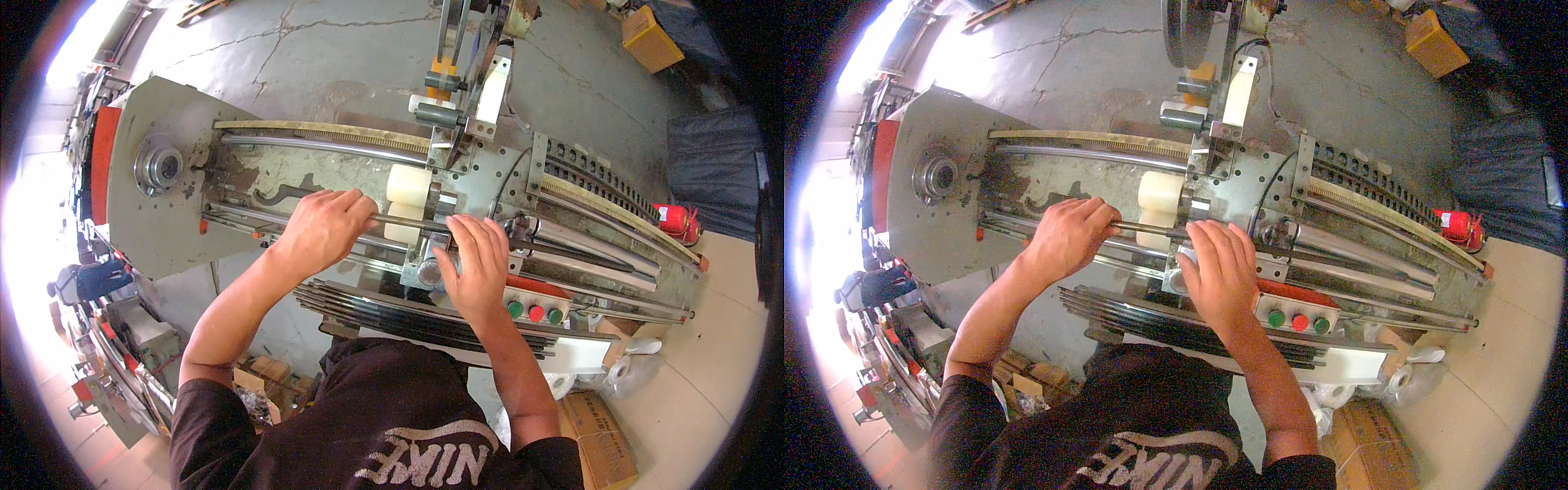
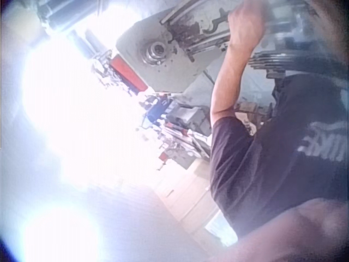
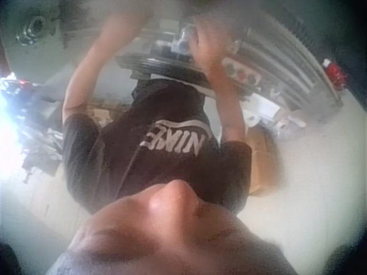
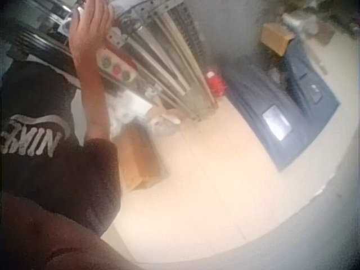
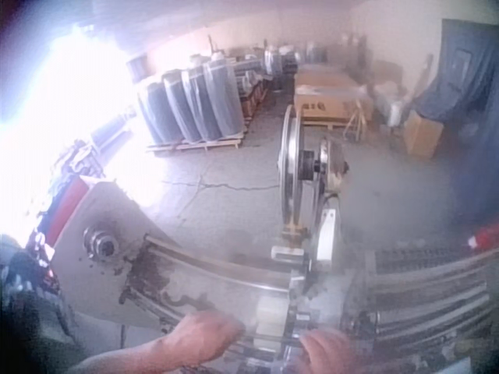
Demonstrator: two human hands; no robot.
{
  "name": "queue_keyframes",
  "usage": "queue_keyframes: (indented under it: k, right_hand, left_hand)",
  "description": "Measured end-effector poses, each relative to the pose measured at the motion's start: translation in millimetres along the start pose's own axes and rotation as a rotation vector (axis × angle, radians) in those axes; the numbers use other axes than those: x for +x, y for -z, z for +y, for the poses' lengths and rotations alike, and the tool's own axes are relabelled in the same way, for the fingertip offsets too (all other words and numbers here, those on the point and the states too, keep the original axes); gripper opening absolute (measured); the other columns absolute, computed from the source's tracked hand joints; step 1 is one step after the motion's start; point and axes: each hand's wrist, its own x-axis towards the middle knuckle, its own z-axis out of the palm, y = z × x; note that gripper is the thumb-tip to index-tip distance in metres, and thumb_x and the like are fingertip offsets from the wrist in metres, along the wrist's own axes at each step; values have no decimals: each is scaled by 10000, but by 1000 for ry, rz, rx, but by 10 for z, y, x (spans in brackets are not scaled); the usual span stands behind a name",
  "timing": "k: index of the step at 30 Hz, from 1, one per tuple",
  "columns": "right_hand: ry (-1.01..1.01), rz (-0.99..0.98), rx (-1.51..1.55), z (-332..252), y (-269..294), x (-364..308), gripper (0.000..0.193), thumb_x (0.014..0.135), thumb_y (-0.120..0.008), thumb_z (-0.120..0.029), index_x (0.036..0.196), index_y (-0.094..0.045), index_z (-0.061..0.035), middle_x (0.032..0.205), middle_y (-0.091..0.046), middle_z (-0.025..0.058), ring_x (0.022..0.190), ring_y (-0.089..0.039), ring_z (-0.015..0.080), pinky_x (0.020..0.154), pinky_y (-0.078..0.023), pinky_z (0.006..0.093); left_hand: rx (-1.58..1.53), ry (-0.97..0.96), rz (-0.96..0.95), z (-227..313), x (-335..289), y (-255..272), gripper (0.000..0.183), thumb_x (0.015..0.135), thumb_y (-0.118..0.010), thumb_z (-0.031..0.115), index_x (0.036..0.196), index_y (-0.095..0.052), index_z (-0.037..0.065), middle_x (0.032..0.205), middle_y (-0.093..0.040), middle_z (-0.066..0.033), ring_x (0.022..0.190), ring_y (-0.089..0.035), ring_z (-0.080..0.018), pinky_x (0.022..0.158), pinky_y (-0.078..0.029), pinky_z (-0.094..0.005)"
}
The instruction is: The person feeds long metal rods into a processing machine, secures them under rollers, and taps tape to fix materials in place. They repeatedly walk to a table to retrieve more metal rods and bring them back to the machine station.
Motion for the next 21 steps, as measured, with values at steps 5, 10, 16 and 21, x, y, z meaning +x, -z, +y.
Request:
queue_keyframes:
  k: [5, 10, 16, 21]
  right_hand:
    - [74, 48, -44, 81, -113, 83, 473, 859, -798, -171, 1296, -656, -60, 1289, -665, 103, 1217, -630, 291, 1105, -438, 492]
    - [221, 56, -69, 6, -194, 14, 464, 892, -742, -148, 1332, -625, -59, 1266, -671, 96, 1199, -636, 279, 1094, -454, 466]
    - [105, -102, -140, -46, -385, 45, 365, 875, -715, -158, 1208, -620, -42, 1032, -630, 105, 999, -644, 291, 973, -501, 447]
    - [87, -221, -247, 2, -392, 149, 150, 898, -667, -173, 934, -547, -88, 847, -592, 75, 809, -654, 276, 759, -540, 417]
  left_hand:
    - [15, 1, -33, 0, -7, 26, 156, 930, -705, 216, 1026, -656, 103, 897, -671, -90, 831, -681, -331, 750, -538, -456]
    - [23, 40, -119, -11, -4, 69, 161, 966, -665, 261, 1016, -676, 108, 869, -709, -104, 808, -692, -352, 750, -536, -474]
    - [-8, 44, -161, 0, -9, 43, 161, 958, -673, 264, 976, -675, 104, 818, -702, -112, 779, -693, -358, 712, -530, -474]
    - [63, -38, 9, 24, -48, -64, 158, 925, -702, 244, 919, -624, 107, 808, -672, -73, 732, -662, -301, 696, -514, -433]
